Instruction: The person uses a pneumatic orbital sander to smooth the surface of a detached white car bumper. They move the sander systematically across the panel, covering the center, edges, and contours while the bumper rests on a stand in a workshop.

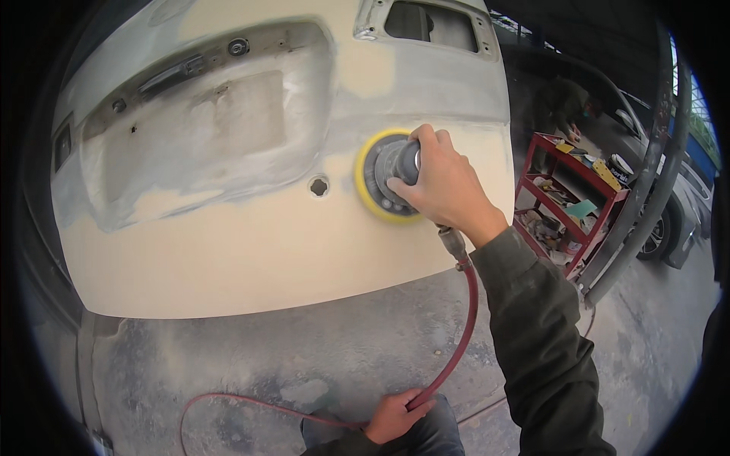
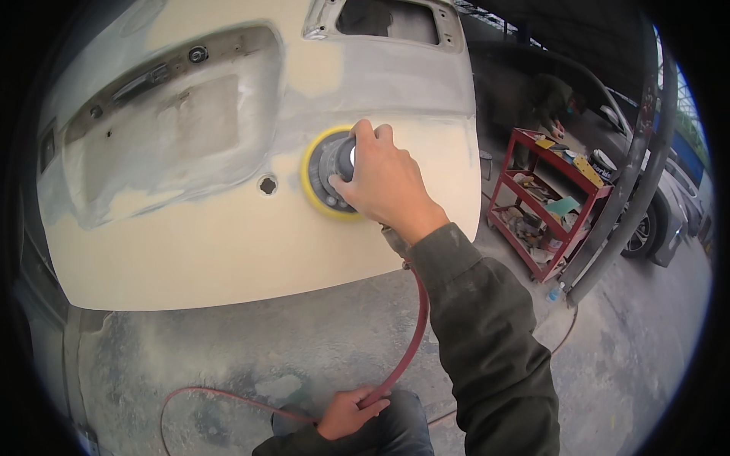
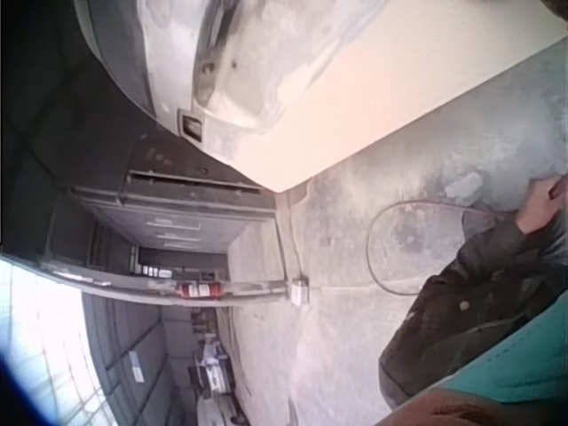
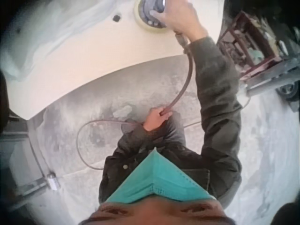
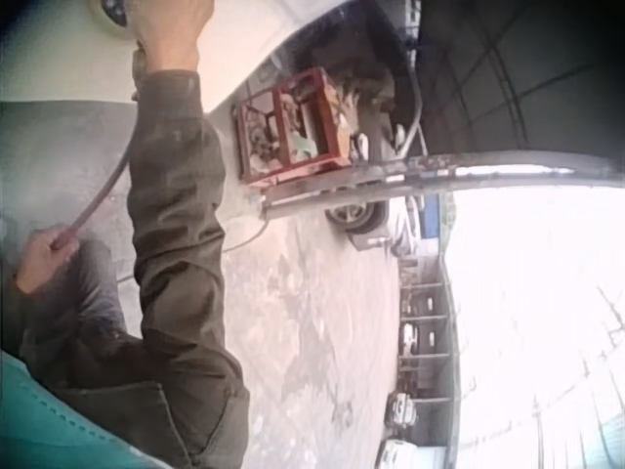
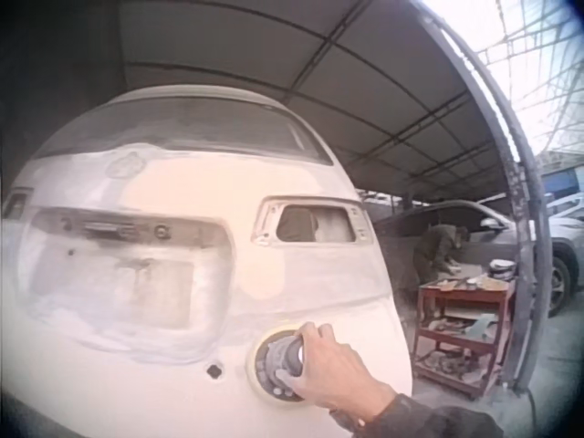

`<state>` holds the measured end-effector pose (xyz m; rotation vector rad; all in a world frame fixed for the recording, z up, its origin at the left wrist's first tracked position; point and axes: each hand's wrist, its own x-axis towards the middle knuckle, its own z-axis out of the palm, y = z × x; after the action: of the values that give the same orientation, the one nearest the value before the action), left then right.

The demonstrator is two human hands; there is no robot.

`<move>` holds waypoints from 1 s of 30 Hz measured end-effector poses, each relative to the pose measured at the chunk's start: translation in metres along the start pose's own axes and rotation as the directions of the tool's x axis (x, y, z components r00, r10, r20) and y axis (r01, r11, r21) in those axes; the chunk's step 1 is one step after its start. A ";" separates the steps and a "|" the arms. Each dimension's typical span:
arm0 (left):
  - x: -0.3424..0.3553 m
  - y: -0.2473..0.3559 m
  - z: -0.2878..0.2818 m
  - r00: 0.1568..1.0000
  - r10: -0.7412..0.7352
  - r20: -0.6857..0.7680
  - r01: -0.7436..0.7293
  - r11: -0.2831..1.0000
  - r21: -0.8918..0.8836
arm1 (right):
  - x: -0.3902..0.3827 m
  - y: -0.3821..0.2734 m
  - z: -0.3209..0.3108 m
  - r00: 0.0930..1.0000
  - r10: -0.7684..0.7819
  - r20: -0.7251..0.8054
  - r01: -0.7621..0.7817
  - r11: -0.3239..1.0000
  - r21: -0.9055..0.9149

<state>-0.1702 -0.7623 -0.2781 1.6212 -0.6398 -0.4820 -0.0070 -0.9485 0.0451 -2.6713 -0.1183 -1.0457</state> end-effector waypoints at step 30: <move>-0.003 -0.010 -0.006 0.998 0.055 0.010 -0.056 0.979 0.194 | 0.001 0.049 -0.011 0.992 0.090 -0.086 -0.090 0.996 0.012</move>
<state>-0.1673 -0.7555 -0.2869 1.7815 -0.7529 -0.3916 -0.0051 -0.9988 0.0431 -2.5930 0.0151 -1.1274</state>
